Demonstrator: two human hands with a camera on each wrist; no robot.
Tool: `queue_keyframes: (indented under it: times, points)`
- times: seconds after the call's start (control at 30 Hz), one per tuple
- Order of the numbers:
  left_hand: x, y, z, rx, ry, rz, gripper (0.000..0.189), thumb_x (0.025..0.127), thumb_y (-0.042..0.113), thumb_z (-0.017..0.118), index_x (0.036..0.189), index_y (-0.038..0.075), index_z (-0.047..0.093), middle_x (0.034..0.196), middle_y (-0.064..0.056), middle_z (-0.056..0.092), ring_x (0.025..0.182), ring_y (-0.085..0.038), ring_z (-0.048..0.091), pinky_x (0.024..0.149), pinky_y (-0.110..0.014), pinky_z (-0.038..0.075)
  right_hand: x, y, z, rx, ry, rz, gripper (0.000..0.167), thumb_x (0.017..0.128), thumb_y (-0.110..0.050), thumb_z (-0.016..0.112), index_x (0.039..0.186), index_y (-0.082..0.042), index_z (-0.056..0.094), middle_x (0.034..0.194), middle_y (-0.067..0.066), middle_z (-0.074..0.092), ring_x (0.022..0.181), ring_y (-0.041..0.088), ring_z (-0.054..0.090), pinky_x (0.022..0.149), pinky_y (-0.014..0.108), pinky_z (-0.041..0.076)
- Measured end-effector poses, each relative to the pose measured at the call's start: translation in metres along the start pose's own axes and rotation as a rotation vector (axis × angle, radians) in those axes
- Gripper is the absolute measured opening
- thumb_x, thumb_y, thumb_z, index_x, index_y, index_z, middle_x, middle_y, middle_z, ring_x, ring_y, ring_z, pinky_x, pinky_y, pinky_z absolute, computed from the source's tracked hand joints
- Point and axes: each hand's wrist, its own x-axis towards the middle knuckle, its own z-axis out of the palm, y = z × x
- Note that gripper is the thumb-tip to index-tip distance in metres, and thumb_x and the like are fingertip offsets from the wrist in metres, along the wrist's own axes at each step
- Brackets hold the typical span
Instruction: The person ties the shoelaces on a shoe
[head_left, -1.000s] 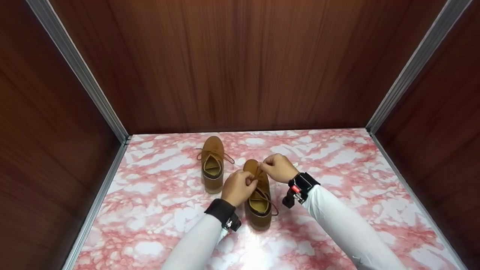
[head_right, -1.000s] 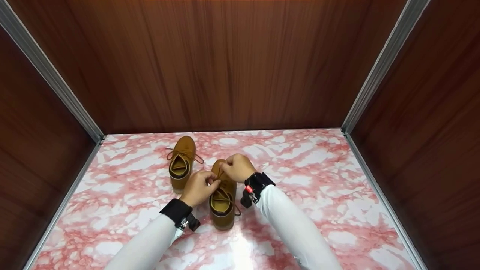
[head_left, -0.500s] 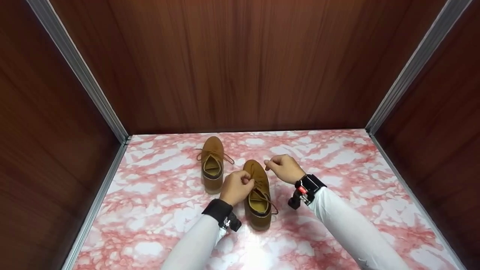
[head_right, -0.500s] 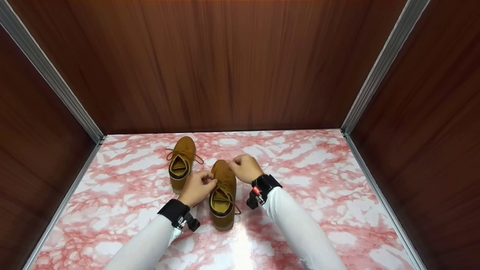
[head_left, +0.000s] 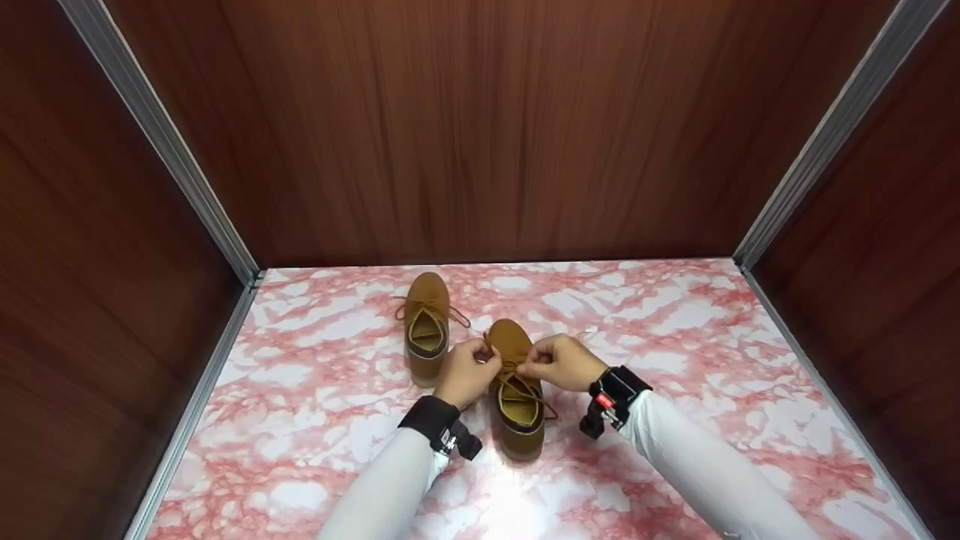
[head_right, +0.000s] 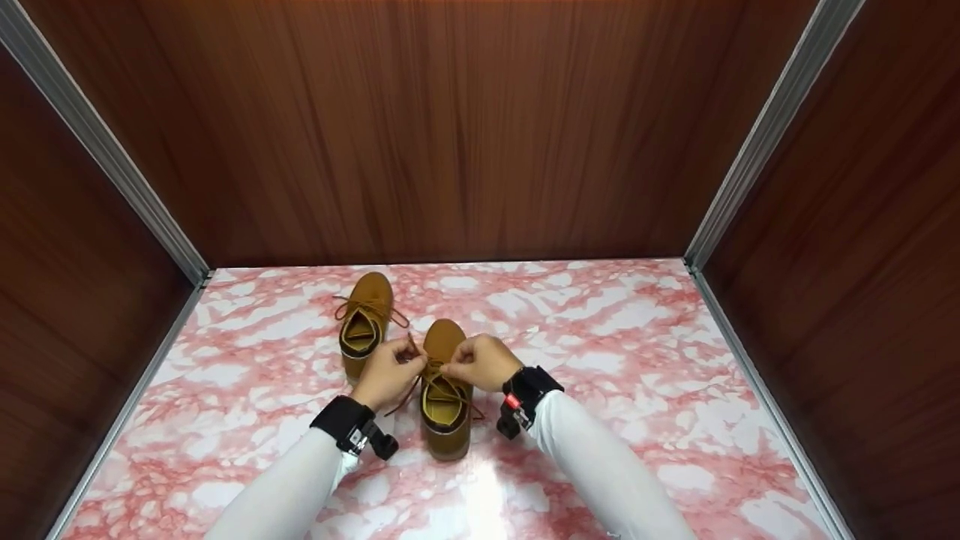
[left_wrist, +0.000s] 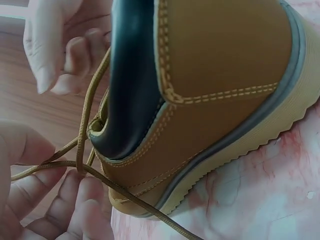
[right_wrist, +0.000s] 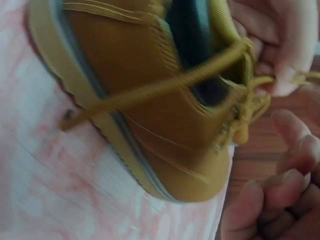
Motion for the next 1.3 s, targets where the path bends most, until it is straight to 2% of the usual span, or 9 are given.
queue_keyframes:
  times: [0.17, 0.37, 0.63, 0.83, 1.1, 1.3]
  points:
    - [0.000, -0.001, -0.001, -0.010, 0.010, -0.021, 0.012, 0.089, 0.019, 0.070, 0.081, 0.011, 0.074, 0.078, -0.001, 0.074, 0.071, -0.007, 0.059, 0.071, -0.025, 0.050, -0.005, -0.001, 0.012, -0.005, -0.078, -0.025, 0.019, 0.088, -0.030, 0.085, 0.080, -0.015, 0.075, 0.069, -0.010, 0.066, 0.061, -0.001, 0.052, 0.058, 0.017, 0.043]
    - [0.000, -0.002, -0.003, -0.031, -0.004, -0.028, 0.013, 0.089, 0.018, 0.071, 0.082, 0.009, 0.075, 0.078, -0.002, 0.074, 0.070, -0.008, 0.058, 0.069, -0.024, 0.049, -0.007, -0.002, 0.020, -0.025, -0.105, -0.031, 0.019, 0.087, -0.025, 0.086, 0.077, -0.014, 0.074, 0.064, -0.011, 0.061, 0.056, -0.002, 0.049, 0.053, 0.015, 0.039]
    - [-0.001, -0.002, -0.003, -0.068, -0.013, -0.061, 0.013, 0.089, 0.017, 0.071, 0.080, 0.008, 0.074, 0.073, 0.002, 0.069, 0.068, -0.008, 0.057, 0.068, -0.024, 0.048, -0.007, -0.002, 0.014, -0.025, -0.056, -0.072, 0.014, 0.090, -0.016, 0.081, 0.078, -0.013, 0.075, 0.075, -0.003, 0.070, 0.066, 0.001, 0.053, 0.061, 0.017, 0.044]
    - [-0.002, -0.002, -0.004, -0.074, -0.019, -0.078, 0.013, 0.088, 0.016, 0.071, 0.079, 0.007, 0.073, 0.071, 0.005, 0.065, 0.069, -0.009, 0.057, 0.068, -0.024, 0.048, -0.008, 0.000, 0.006, -0.041, -0.020, -0.105, 0.011, 0.090, -0.011, 0.077, 0.080, -0.013, 0.075, 0.076, 0.000, 0.072, 0.067, 0.002, 0.053, 0.062, 0.018, 0.043]
    - [-0.004, -0.001, -0.005, -0.077, -0.027, -0.094, 0.013, 0.088, 0.016, 0.070, 0.078, 0.007, 0.071, 0.069, 0.006, 0.063, 0.068, -0.010, 0.057, 0.066, -0.023, 0.047, -0.010, 0.002, 0.001, 0.010, -0.015, -0.069, 0.006, 0.090, -0.009, 0.076, 0.084, -0.011, 0.076, 0.079, 0.003, 0.075, 0.068, 0.005, 0.060, 0.062, 0.018, 0.048]
    - [-0.004, 0.000, -0.005, -0.084, -0.026, -0.097, 0.013, 0.087, 0.015, 0.070, 0.076, 0.008, 0.070, 0.068, 0.006, 0.061, 0.066, -0.010, 0.056, 0.064, -0.023, 0.047, -0.011, 0.005, -0.003, 0.020, 0.002, -0.068, 0.001, 0.089, -0.006, 0.074, 0.088, -0.006, 0.075, 0.080, 0.004, 0.073, 0.067, 0.002, 0.058, 0.063, 0.018, 0.048]
